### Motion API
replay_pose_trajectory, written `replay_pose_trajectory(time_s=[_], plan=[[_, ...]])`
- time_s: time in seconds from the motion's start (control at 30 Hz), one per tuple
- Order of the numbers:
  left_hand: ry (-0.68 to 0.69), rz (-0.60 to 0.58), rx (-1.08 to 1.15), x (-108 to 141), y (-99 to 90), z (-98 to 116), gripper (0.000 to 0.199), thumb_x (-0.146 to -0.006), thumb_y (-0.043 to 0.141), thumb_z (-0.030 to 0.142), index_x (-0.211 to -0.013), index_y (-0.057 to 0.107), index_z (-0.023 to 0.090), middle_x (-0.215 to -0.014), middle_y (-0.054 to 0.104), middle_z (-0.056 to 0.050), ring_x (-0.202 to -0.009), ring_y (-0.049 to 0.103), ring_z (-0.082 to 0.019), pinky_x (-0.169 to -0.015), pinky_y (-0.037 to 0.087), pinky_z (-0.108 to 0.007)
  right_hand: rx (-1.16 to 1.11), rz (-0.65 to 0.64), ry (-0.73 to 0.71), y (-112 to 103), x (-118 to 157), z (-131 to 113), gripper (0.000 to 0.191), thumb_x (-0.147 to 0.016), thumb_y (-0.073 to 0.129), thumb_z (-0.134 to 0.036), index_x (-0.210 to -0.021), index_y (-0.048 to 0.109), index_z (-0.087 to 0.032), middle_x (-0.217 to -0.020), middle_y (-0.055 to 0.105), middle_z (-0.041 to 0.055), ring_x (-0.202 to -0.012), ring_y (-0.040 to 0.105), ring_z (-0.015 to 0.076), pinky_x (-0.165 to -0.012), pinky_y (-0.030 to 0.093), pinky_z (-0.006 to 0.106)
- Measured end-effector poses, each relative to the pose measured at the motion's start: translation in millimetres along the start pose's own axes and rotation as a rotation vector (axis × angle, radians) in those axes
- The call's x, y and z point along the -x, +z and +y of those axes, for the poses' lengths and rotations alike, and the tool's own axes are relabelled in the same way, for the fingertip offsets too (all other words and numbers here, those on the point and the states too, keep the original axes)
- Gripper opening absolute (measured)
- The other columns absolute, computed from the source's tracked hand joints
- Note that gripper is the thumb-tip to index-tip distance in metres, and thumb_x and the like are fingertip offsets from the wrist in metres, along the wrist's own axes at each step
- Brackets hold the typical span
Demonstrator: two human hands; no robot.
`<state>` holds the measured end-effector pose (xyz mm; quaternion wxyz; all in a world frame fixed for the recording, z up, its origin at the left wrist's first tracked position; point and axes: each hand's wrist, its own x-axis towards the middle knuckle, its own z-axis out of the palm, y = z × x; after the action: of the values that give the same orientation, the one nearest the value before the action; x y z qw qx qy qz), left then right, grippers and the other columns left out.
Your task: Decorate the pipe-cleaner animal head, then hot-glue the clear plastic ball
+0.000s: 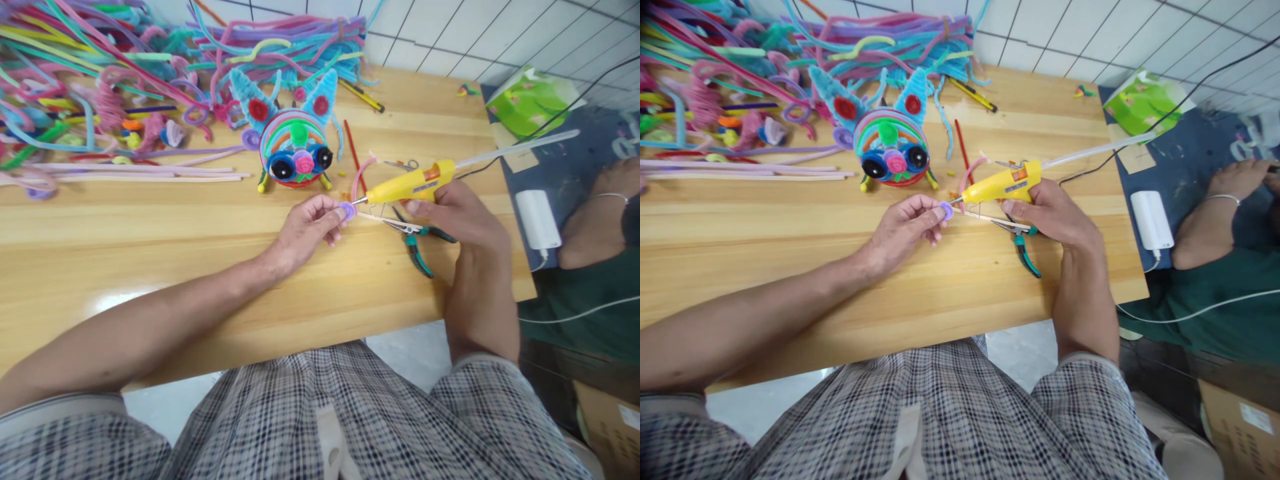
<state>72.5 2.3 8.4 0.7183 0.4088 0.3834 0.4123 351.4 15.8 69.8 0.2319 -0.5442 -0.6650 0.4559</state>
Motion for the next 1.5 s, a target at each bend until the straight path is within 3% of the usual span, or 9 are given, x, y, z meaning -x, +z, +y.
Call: replay_pose_trajectory(time_s=[0.2, 1.03, 1.5], plan=[[-0.004, 0.009, 0.009, 0.1, -0.1, 0.1, 0.014, -0.097, 0.077, 0.020, -0.086, 0.069, 0.016, -0.077, 0.072, 0.001, -0.057, 0.063, -0.007, -0.052, 0.053, -0.018, -0.004, -0.015, -0.025, 0.9, -0.5, -2.8, 0.057, -0.082, 0.085, -0.071, -0.071, 0.059, -0.022, -0.069, 0.047, -0.0034, -0.064, 0.038, 0.0112, -0.056, 0.030, 0.028], [-0.005, 0.043, -0.003, 0.1, 1.5, 1.0, 0.021, -0.093, 0.083, 0.028, -0.083, 0.068, 0.017, -0.076, 0.070, 0.002, -0.057, 0.060, -0.006, -0.051, 0.050, -0.018, 0.003, -0.016, -0.011, 1.6, -0.2, -7.2, 0.059, -0.080, 0.085, -0.074, -0.070, 0.058, -0.022, -0.067, 0.046, -0.0030, -0.064, 0.038, 0.0117, -0.056, 0.030, 0.028], [-0.001, 0.040, 0.015, -0.3, 1.3, 0.4, 0.018, -0.095, 0.081, 0.024, -0.083, 0.068, 0.017, -0.076, 0.071, 0.002, -0.057, 0.061, -0.006, -0.051, 0.049, -0.017, 0.009, 0.001, 0.008, 0.9, 0.3, -5.8, 0.057, -0.078, 0.086, -0.074, -0.073, 0.062, -0.023, -0.068, 0.048, -0.0024, -0.063, 0.039, 0.0125, -0.055, 0.031, 0.029]])
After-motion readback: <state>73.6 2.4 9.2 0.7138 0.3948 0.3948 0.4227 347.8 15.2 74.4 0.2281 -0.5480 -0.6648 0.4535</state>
